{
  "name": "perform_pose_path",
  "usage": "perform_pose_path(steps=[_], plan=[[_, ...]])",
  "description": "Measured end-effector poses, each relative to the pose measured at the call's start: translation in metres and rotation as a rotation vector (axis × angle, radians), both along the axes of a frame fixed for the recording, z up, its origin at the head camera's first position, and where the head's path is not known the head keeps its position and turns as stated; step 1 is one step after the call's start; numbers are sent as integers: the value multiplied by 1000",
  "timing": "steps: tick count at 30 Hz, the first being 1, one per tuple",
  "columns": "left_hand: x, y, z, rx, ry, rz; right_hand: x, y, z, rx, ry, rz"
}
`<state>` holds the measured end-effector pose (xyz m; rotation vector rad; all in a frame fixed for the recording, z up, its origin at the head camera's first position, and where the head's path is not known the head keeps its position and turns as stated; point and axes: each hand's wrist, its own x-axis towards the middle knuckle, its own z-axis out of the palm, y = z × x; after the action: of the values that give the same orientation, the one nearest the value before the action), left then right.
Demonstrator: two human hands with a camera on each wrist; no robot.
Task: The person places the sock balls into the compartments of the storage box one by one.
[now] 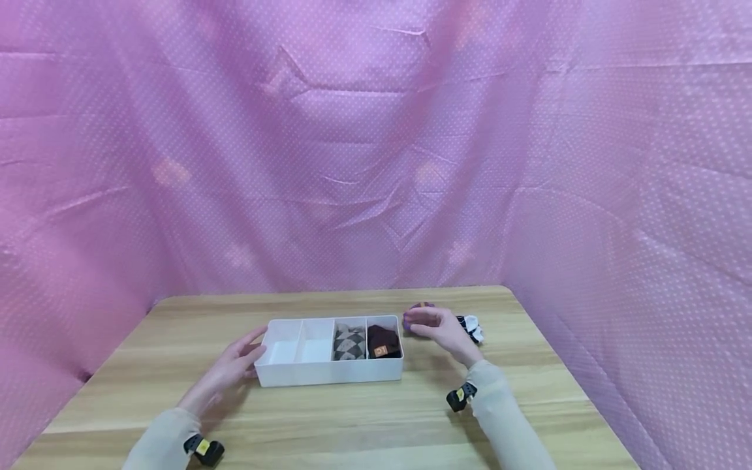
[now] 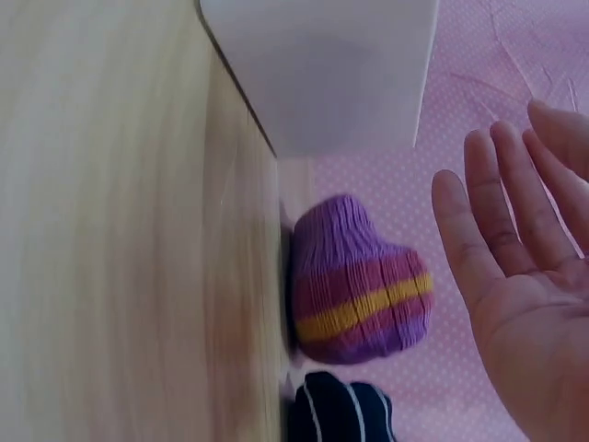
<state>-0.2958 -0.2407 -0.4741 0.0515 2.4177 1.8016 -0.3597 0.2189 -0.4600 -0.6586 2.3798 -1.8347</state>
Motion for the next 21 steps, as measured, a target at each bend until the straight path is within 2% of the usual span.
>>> perform_pose_path(steps=[5, 13, 21], plan=[[1, -1, -1, 4, -9, 4, 2, 13, -3, 25, -6, -23], [-3, 0, 1, 75, -5, -4, 1, 37, -4, 5, -22, -28], [-1, -4, -3, 15, 6, -21, -3, 55, -9, 8, 6, -62]])
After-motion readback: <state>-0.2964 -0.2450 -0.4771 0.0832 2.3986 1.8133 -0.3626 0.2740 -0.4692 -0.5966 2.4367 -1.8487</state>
